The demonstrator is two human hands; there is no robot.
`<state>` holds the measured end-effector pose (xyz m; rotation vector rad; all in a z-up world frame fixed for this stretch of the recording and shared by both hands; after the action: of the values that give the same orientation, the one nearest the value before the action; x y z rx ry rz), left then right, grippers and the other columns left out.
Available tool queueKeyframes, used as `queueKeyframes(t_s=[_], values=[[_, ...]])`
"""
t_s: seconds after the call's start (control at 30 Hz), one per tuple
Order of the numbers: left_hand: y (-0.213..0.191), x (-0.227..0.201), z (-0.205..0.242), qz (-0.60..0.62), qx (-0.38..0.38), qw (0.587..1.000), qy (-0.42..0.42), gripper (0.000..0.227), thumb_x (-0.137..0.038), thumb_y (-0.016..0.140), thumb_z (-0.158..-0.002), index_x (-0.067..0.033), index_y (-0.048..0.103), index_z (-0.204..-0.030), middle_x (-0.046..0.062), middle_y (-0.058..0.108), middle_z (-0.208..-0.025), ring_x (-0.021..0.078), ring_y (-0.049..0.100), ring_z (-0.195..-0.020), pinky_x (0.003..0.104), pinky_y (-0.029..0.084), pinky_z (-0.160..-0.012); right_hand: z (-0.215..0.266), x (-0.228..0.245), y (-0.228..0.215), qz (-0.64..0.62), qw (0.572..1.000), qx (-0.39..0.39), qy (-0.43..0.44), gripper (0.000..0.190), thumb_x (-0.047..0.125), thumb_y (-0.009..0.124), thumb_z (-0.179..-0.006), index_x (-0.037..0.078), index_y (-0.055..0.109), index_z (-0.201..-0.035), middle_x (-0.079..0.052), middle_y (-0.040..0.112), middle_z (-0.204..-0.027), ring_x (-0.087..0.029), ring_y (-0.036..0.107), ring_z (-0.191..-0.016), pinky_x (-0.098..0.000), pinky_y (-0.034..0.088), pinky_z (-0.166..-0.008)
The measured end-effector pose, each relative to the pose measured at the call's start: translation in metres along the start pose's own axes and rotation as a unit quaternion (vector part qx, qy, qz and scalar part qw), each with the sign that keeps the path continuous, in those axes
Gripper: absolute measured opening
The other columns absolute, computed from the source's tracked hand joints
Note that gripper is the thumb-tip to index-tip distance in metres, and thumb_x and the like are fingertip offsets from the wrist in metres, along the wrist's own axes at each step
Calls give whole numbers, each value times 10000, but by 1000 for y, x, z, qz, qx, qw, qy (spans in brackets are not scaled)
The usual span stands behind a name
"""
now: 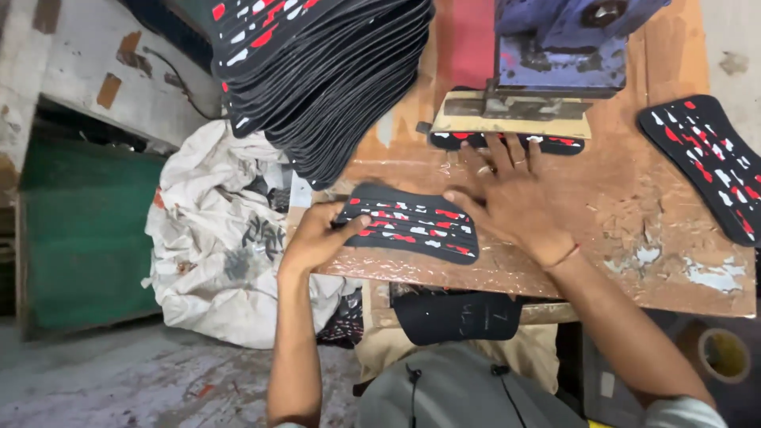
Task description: The person picks up black fabric pieces with red and white patterns from a pile and stacks them on a wooden table. They repeatedly pick up individual pieces, align them, and place them into a growing stack.
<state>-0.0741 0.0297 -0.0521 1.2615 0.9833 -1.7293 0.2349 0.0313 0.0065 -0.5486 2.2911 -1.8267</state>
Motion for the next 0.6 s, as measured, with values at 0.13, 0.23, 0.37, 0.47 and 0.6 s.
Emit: queueKeyframes(t_s=[0.13, 0.23, 0.37, 0.47, 0.6], values=[[1, -2, 2, -9, 7, 999, -46, 202, -171, 720, -964, 3, 767, -1057, -8, 740, -874, 58, 603, -746, 267, 525, -635, -1, 13, -10, -5, 1000, -3, 16, 683, 588, 587, -950, 74, 626, -1398, -244, 496, -1458, -431, 431, -1379, -644, 298, -1131], [-6, -8, -9, -29, -4, 1000, 7, 177, -143, 750, -959, 23, 771, -1016, 7, 743, -906, 58, 640, -801, 264, 546, -684, 9, 5, -15, -39, 999, -14, 6, 667, 528, 590, -967, 53, 612, -1434, -230, 499, -1474, -420, 425, -1404, -622, 298, -1153], [7, -5, 17, -13, 3, 999, 40, 221, -124, 749, -948, 17, 741, -1118, 3, 767, -988, 44, 641, -882, 246, 555, -790, 79, 3, -14, -111, 993, 19, 20, 600, 412, 635, -973, 36, 593, -1437, -203, 498, -1531, -392, 422, -1470, -591, 284, -1227], [4, -17, 9, -11, 0, 1000, 14, 217, -132, 745, -958, 7, 744, -1125, -7, 764, -957, 36, 639, -842, 236, 549, -716, 99, 4, -16, -107, 993, -10, 47, 573, 361, 662, -967, 35, 592, -1433, -208, 492, -1560, -403, 416, -1492, -574, 283, -1247], [8, -26, 11, -17, -28, 997, -68, 263, -141, 733, -916, -51, 734, -1163, -48, 739, -907, 19, 636, -753, 232, 557, -588, 110, 10, -20, -102, 990, -30, 92, 531, 337, 683, -960, 54, 619, -1406, -191, 518, -1538, -399, 433, -1485, -557, 296, -1251]])
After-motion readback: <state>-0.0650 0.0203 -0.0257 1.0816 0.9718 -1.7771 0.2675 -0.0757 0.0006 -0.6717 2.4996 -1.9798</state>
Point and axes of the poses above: each hand's wrist, its own z-axis away from the middle knuckle, its own y-axis out of the palm, x = y × z, the point moved 2 cm from there along -z, towards the middle knuckle
